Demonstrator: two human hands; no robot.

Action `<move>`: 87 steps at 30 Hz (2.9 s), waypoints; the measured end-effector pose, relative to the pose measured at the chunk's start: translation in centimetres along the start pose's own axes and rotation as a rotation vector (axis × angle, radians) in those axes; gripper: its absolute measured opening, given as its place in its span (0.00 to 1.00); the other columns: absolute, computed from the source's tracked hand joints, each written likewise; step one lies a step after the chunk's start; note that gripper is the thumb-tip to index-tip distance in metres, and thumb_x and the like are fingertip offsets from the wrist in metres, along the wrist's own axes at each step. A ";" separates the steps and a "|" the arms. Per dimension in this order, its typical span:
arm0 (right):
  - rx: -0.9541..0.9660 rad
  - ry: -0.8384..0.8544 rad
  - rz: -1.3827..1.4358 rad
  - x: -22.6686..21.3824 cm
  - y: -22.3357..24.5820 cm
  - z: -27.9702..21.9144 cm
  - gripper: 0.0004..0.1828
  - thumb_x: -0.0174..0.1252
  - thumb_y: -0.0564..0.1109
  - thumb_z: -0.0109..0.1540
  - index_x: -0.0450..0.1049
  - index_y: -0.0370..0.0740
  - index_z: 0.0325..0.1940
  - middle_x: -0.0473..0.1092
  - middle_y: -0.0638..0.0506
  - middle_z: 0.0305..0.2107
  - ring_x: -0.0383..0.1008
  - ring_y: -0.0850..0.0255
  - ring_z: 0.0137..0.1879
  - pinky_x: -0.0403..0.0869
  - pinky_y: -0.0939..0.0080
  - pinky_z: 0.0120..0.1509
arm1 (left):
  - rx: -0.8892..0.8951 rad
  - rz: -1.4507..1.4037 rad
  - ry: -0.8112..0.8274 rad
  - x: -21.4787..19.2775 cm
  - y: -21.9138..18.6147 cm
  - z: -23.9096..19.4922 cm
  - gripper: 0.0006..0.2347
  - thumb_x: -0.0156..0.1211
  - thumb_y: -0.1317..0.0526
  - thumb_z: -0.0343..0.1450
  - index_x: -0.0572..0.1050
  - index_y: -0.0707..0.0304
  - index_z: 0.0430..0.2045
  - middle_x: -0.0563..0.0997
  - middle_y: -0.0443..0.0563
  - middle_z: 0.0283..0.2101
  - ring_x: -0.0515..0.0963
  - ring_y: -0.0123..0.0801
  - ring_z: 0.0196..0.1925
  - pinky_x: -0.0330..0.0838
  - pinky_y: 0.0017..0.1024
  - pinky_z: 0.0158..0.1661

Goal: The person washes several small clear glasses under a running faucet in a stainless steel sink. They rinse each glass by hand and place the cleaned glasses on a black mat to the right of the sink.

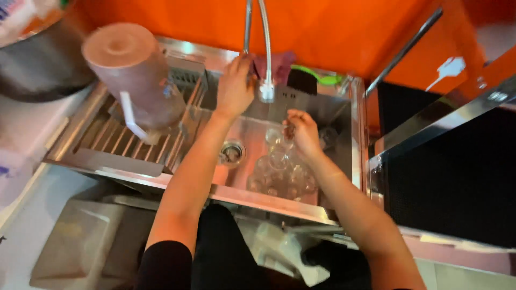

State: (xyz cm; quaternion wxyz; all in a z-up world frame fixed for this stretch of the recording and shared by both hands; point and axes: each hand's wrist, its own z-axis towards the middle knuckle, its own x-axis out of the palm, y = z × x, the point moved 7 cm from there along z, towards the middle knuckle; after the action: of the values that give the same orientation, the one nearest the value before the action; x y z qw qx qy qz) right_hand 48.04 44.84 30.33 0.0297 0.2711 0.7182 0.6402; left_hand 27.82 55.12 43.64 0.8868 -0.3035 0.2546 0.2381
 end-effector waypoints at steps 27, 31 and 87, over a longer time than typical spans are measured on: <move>0.019 0.109 -0.225 0.6 -1.4 -1.2 0.16 0.49 0.37 0.60 0.74 0.39 0.51 0.74 0.47 0.23 0.72 0.60 0.20 0.66 0.64 0.23 | -0.271 0.741 0.375 5.5 9.0 -1.6 0.33 0.50 0.52 0.75 0.49 0.61 0.77 0.42 0.68 0.77 0.34 0.67 0.76 0.30 0.74 0.68; -0.058 0.062 -0.108 -0.9 -0.9 0.3 0.10 0.52 0.39 0.63 0.73 0.39 0.48 0.71 0.47 0.23 0.71 0.59 0.21 0.69 0.62 0.24 | -0.322 0.669 0.409 5.1 7.6 -2.0 0.43 0.65 0.46 0.71 0.44 0.68 0.73 0.52 0.72 0.75 0.47 0.67 0.75 0.43 0.70 0.65; -0.258 0.112 -0.159 5.4 -1.1 -3.7 0.19 0.65 0.52 0.60 0.72 0.47 0.52 0.74 0.44 0.36 0.75 0.53 0.40 0.73 0.56 0.44 | -0.495 -0.948 0.528 8.7 1.6 -10.2 0.09 0.47 0.71 0.71 0.78 0.61 0.30 0.78 0.43 0.26 0.78 0.26 0.30 0.69 0.22 0.36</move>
State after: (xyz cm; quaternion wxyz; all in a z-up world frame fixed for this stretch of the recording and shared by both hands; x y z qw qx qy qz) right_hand 41.64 43.71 31.61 0.0749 0.1710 0.6497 0.7369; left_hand 30.38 51.81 30.77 0.7060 -0.6307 0.2400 -0.2147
